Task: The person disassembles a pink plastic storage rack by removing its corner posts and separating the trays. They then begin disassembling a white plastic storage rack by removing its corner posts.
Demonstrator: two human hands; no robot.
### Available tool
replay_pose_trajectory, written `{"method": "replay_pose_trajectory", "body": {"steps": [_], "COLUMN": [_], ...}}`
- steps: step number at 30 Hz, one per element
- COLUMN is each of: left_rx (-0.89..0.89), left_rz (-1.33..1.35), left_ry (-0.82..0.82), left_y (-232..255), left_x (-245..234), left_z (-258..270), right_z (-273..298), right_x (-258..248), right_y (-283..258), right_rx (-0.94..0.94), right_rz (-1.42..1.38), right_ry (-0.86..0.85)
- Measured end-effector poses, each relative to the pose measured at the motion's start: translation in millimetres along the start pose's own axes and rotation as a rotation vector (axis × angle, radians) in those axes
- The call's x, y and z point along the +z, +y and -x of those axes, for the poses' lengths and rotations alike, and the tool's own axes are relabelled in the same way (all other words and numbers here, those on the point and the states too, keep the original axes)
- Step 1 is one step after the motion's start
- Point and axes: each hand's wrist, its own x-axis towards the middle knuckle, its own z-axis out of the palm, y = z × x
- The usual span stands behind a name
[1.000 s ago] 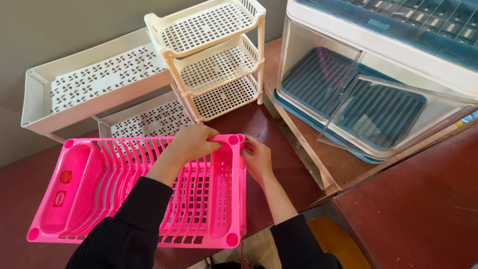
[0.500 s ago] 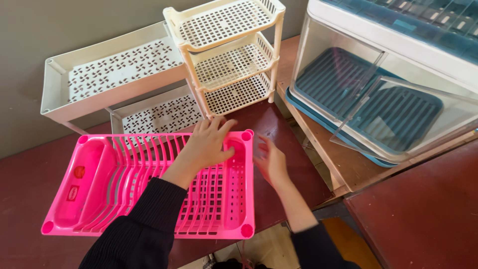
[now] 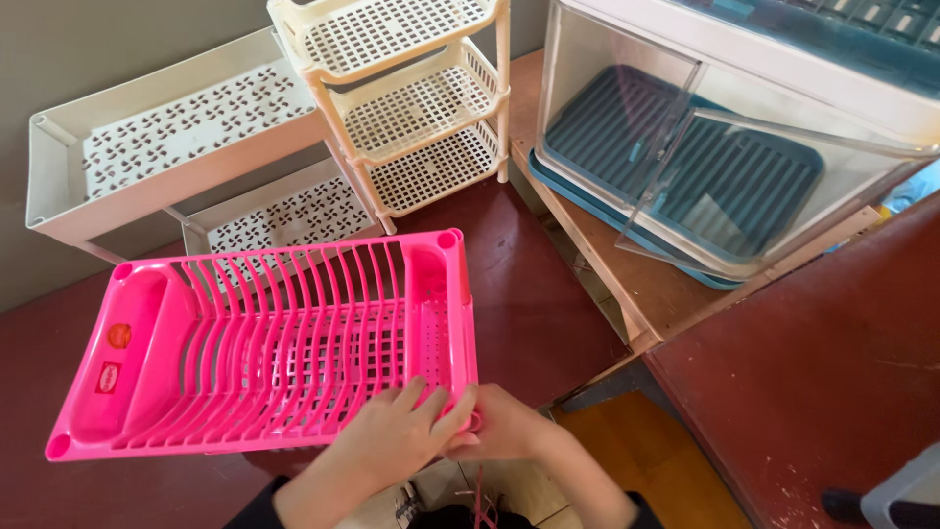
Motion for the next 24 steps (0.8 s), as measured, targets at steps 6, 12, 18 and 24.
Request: {"method": "replay_pose_trajectory", "body": {"steps": [6, 12, 18, 24], "left_rx": [-0.007, -0.016, -0.056, -0.143], "left_rz": [-0.021, 0.058, 0.098, 0.063], "left_ry": [0.013, 0.047, 0.072, 0.153], "left_y": [-8.8, -6.4, -0.1, -27.9], "left_x": [-13.1, -21.0, -20.8, -28.8], "left_z": [-1.4, -6.6, -8.0, 14.9], "right_z": [-27.7, -37.7, -23.5, -2.3], "right_x": [39.8, 34.5, 15.5, -20.7], "right_y": [50.0, 73.2, 33.5, 8.7], "right_rx": [-0.206, -0.158, 0.012, 0.096], "right_rz": [-0.133, -0.107, -0.201, -0.19], "right_ry": [0.457, 0.551, 0.398, 0.216]}}
